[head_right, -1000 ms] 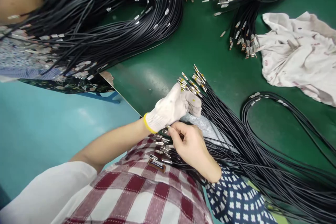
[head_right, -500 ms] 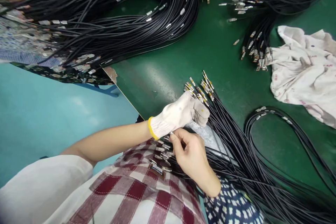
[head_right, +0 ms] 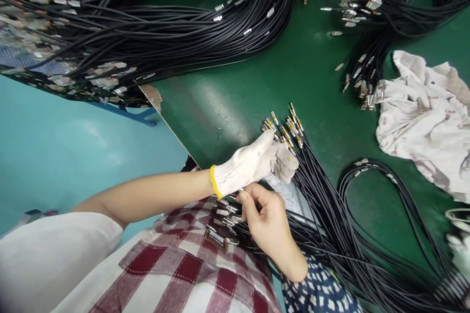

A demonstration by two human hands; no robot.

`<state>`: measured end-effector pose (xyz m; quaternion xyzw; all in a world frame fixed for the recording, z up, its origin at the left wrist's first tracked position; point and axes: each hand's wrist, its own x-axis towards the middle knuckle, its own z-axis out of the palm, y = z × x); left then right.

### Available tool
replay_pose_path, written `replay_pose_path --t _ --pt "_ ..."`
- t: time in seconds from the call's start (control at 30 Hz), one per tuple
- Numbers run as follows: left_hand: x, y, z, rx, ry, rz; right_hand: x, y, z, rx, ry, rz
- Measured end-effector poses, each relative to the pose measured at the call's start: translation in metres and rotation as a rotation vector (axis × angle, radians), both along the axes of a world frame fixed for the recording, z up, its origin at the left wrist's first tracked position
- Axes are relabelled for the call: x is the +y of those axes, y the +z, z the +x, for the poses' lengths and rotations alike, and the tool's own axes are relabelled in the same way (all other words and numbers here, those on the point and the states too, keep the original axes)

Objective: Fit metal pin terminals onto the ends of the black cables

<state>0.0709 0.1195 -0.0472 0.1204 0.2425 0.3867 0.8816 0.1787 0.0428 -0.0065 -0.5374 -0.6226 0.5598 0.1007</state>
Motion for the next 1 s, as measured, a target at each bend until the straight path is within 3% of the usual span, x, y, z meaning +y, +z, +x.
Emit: replay_pose_path --t 0.37,0.5,0.67,0.83,1.0 --pt "0.004 0.002 -0.006 -0.079 -0.055 -0.046 0.003 0.000 0.000 0.047 -0.011 -0.074" --pt "0.004 -0.001 -0.014 -0.175 -0.072 -0.048 0.009 0.000 0.005 0.183 -0.023 -0.144" --pt "-0.001 0.002 -0.020 -0.215 -0.033 -0.055 0.018 0.004 0.018 0.409 -0.196 -0.148" --pt "-0.019 0.021 -0.020 0.101 0.057 0.064 0.018 0.002 0.026 0.533 -0.424 -0.065" --pt "-0.039 0.029 -0.020 0.476 0.052 0.217 0.014 -0.004 0.025 0.557 -0.513 -0.039"
